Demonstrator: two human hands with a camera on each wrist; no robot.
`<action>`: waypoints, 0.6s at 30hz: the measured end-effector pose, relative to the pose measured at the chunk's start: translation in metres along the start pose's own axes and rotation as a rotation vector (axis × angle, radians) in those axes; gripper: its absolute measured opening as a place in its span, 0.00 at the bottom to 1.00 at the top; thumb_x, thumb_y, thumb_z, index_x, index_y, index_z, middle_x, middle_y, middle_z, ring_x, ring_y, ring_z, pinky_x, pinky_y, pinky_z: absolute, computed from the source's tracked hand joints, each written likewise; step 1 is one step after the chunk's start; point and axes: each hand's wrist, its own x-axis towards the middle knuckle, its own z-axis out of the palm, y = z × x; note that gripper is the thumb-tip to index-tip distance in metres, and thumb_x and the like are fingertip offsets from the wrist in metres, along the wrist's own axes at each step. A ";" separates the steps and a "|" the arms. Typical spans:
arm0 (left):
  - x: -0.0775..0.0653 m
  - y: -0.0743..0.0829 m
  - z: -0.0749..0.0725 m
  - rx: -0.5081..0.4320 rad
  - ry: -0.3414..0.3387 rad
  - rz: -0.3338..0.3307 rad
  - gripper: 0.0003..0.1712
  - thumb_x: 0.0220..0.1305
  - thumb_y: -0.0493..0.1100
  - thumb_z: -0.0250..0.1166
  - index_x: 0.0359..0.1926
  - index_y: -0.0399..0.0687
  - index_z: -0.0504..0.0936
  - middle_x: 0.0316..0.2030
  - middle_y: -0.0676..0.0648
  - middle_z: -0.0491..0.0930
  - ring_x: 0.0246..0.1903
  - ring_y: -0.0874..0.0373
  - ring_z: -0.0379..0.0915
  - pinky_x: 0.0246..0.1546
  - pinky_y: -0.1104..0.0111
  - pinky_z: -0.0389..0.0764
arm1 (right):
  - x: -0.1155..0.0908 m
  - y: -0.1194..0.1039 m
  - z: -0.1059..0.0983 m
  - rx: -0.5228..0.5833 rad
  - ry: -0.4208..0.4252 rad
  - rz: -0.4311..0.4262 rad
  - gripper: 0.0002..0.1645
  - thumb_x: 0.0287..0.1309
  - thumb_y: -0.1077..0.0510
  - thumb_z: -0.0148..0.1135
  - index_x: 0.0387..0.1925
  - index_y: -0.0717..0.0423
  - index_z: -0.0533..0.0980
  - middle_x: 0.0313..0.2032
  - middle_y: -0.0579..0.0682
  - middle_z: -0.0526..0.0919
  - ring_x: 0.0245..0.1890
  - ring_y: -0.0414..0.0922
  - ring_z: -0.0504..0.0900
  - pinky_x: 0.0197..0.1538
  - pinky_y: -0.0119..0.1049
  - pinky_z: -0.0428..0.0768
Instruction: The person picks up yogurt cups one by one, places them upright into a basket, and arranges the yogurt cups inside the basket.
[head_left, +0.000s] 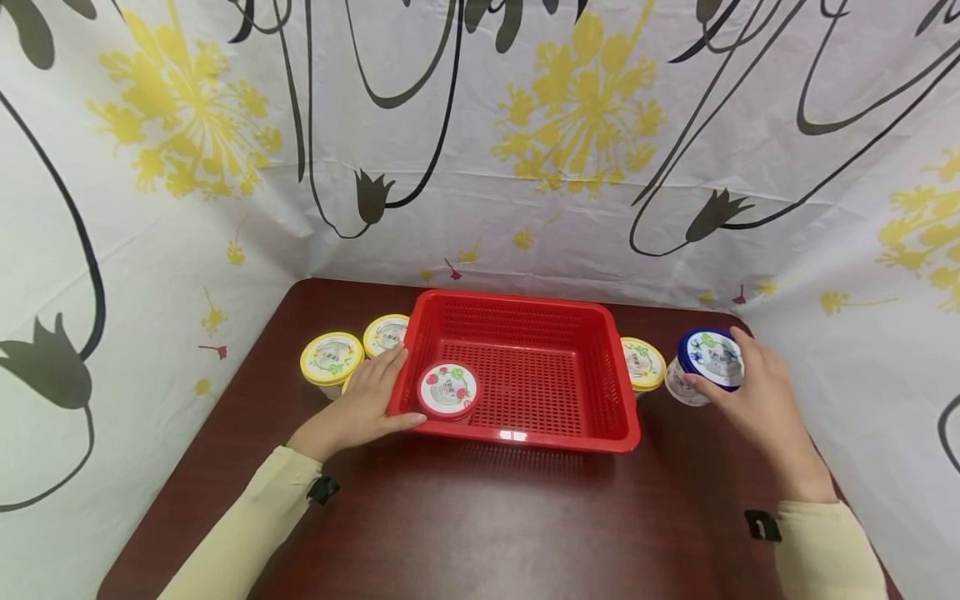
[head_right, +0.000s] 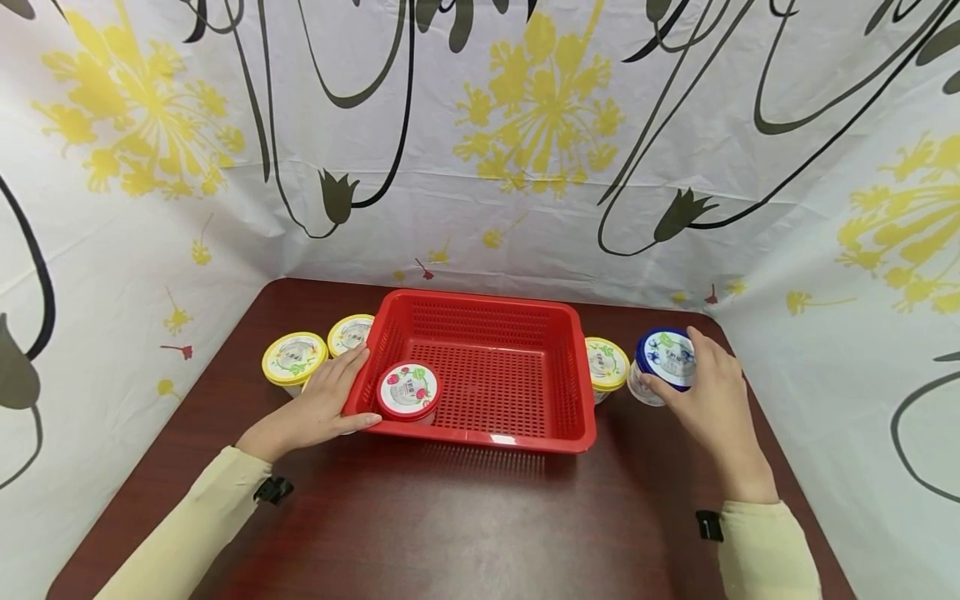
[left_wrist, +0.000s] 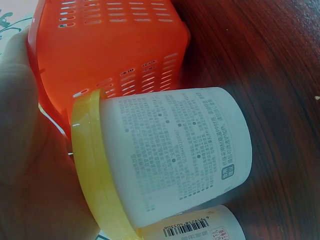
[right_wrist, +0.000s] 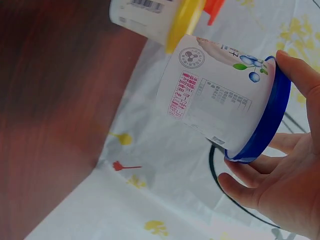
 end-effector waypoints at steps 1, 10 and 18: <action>0.000 0.000 0.000 -0.001 0.000 -0.001 0.69 0.48 0.77 0.64 0.79 0.52 0.41 0.78 0.49 0.45 0.75 0.50 0.44 0.72 0.44 0.62 | 0.001 -0.002 -0.001 -0.001 0.007 -0.008 0.61 0.52 0.45 0.74 0.75 0.64 0.50 0.65 0.78 0.61 0.61 0.75 0.60 0.58 0.75 0.63; 0.001 -0.001 0.001 -0.005 0.001 -0.001 0.69 0.48 0.77 0.65 0.79 0.52 0.41 0.78 0.50 0.45 0.75 0.50 0.44 0.72 0.44 0.63 | 0.005 -0.017 -0.009 -0.005 0.028 -0.047 0.60 0.51 0.45 0.75 0.75 0.64 0.52 0.64 0.77 0.63 0.61 0.74 0.60 0.58 0.74 0.63; 0.000 0.000 0.000 -0.008 0.000 -0.002 0.69 0.48 0.78 0.65 0.79 0.52 0.41 0.78 0.50 0.45 0.76 0.49 0.44 0.71 0.44 0.64 | 0.009 -0.027 -0.005 -0.012 0.035 -0.109 0.59 0.48 0.48 0.77 0.73 0.66 0.55 0.64 0.74 0.65 0.60 0.72 0.63 0.58 0.73 0.64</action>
